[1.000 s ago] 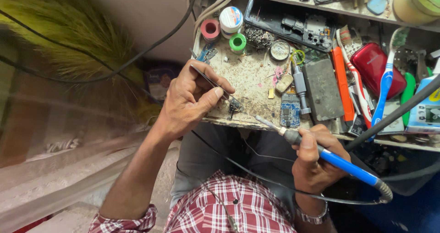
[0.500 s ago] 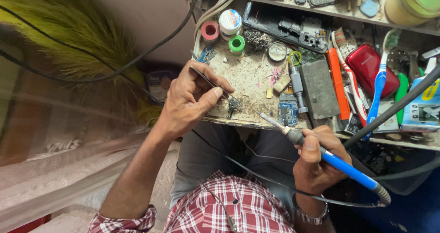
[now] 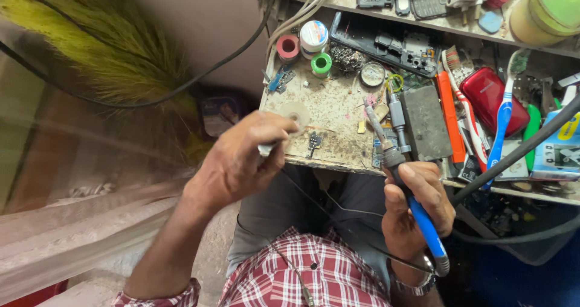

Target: The person sits on the floor and uses a soldering iron and tweezers to work on a small circuit board. They repeatedly apply heat and solder to specific points on the board while holding it steady.

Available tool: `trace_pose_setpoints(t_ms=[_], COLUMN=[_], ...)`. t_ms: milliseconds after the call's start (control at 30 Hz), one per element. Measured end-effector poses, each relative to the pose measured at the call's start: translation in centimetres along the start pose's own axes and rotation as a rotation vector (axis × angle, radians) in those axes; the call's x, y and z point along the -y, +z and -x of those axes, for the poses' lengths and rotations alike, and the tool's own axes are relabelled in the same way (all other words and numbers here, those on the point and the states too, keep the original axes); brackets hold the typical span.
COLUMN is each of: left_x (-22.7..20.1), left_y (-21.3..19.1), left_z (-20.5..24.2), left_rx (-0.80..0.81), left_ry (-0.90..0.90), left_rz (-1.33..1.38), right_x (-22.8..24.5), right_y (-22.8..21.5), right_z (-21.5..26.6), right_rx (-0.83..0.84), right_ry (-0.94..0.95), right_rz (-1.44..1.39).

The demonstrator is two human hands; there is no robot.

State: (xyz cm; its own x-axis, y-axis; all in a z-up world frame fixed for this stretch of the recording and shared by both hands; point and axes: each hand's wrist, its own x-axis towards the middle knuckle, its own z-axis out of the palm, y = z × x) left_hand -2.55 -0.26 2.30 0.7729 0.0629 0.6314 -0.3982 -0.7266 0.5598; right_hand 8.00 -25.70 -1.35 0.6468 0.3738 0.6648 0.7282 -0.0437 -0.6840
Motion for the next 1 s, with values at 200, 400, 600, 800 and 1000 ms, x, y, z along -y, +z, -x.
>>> trace_pose_setpoints(t_ms=[200,400,600,800,1000], left_x=[-0.8,-1.4,-1.5,-0.9,-0.4], left_y=[0.2,2.0,2.3,2.6,1.9], left_z=[0.6,0.3,0.4,1.0,2.2], left_rx=[-0.045,-0.136,-0.132,-0.214,-0.282], left_ry=[0.057,0.082,0.075,-0.006,-0.154], left_rz=[0.018,0.110,0.171,0.205,0.263], right_x=[0.9,1.3,1.1,0.5,-0.1], right_y=[1.2,4.2,6.2,5.4,3.9], right_z=[-1.4,-3.1,-3.1,-3.9,-5.0], right_rx=[0.074,0.158,0.108,0.166,0.449], right_ry=[-0.042,0.004,0.171,-0.077,-0.207], right_rz=[-0.060,0.031,-0.182,0.066,0.254])
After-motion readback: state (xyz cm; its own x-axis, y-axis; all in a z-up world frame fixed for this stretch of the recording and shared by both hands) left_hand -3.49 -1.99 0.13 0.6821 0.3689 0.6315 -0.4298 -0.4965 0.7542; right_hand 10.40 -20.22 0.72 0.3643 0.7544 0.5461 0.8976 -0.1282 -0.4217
